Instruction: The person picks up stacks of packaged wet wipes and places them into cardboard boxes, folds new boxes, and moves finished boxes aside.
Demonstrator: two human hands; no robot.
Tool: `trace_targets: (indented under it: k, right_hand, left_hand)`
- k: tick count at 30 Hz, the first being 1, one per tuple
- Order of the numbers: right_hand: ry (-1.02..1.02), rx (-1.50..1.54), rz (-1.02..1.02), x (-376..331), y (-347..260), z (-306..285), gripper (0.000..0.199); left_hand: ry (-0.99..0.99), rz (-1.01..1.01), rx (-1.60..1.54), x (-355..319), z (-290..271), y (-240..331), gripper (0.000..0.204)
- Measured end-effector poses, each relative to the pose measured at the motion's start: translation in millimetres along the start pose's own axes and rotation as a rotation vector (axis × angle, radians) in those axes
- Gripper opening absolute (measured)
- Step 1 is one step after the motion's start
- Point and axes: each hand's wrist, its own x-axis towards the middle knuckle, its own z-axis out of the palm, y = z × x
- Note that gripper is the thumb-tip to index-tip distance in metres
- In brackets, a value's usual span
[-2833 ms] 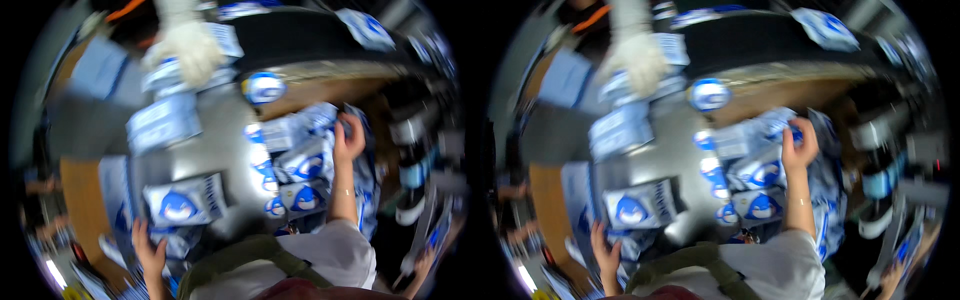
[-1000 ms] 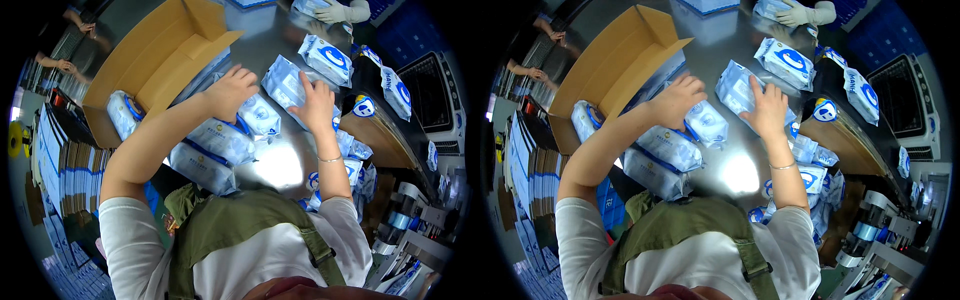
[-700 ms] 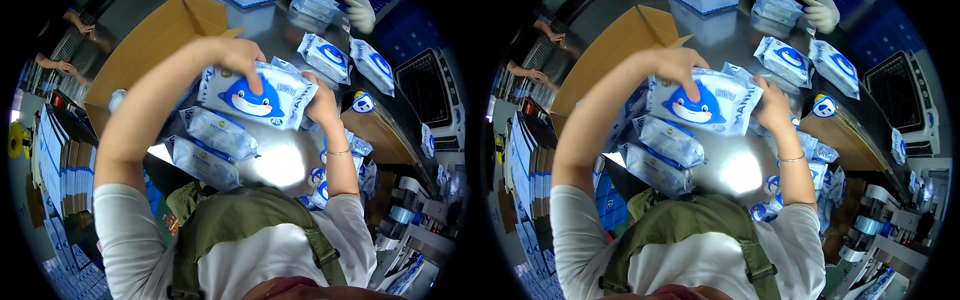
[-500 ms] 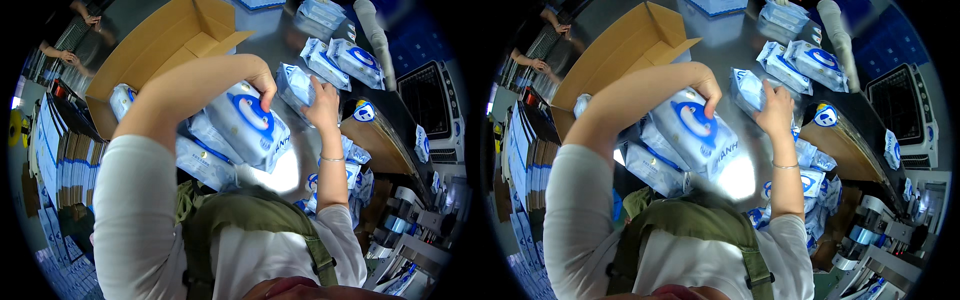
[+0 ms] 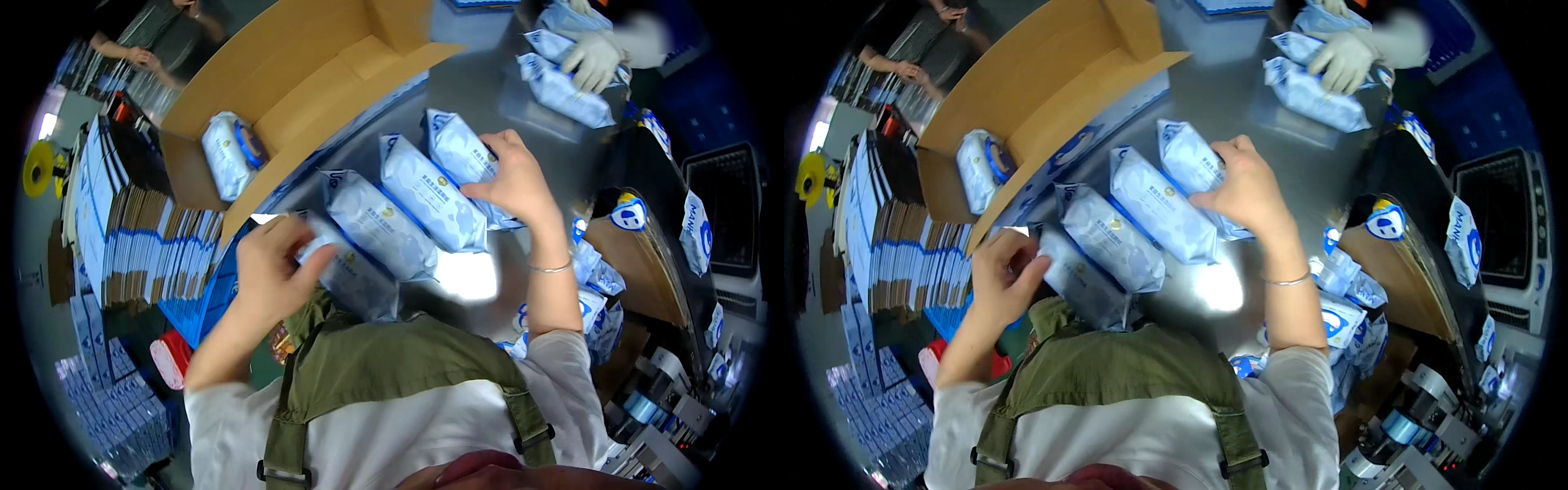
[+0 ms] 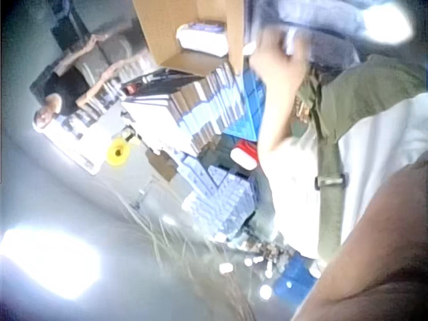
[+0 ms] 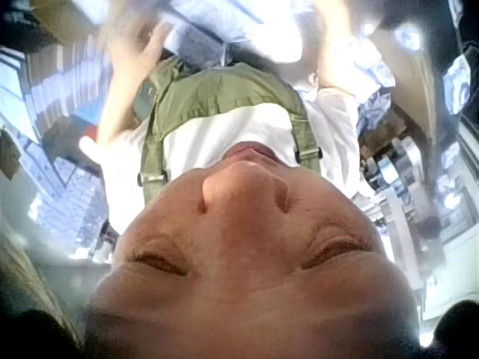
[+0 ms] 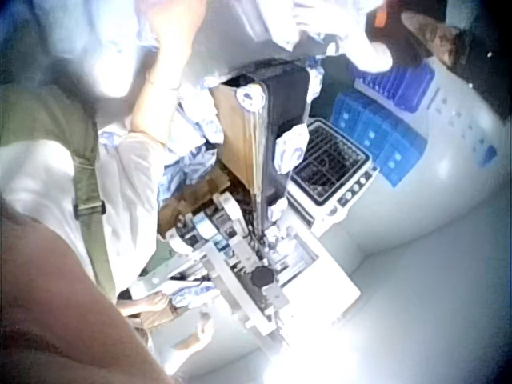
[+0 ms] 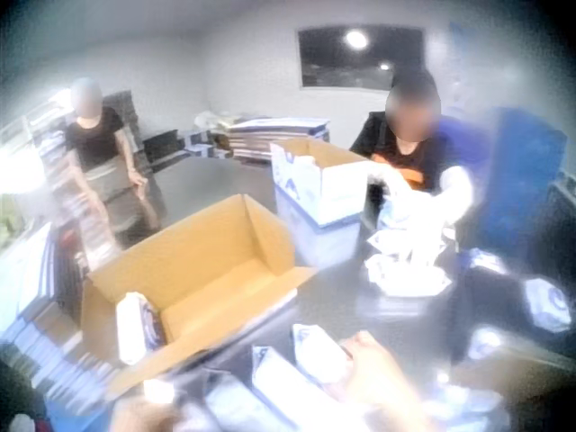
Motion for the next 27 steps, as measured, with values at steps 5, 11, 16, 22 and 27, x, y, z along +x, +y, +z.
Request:
trace_targets:
  k: [5,11,16,22,27]
  right_hand:
    - [-0.371,0.442,0.167,30.9,35.0,3.6,0.074]
    - [-0.378,0.979,0.317,-3.3,66.9,31.0,0.053]
    - [0.239,1.121,0.182,-107.3,109.1,-17.3,0.074]
    - [0.509,1.111,-0.56,-34.1,3.4,-112.5,0.072]
    - [0.485,0.814,-0.538,122.4,-93.4,-89.0,0.054]
  left_hand:
    - [-0.185,-0.944,-0.879,-102.6,24.5,-80.8,0.049]
    - [-0.096,-0.8,-1.17,-60.4,76.7,-79.5,0.057]
    - [0.094,-0.238,-0.914,-63.7,71.0,-26.3,0.077]
    - [0.378,0.364,-1.153,20.1,-24.8,-5.9,0.086]
    - [0.692,0.314,-0.711,103.8,-73.2,-81.2,0.067]
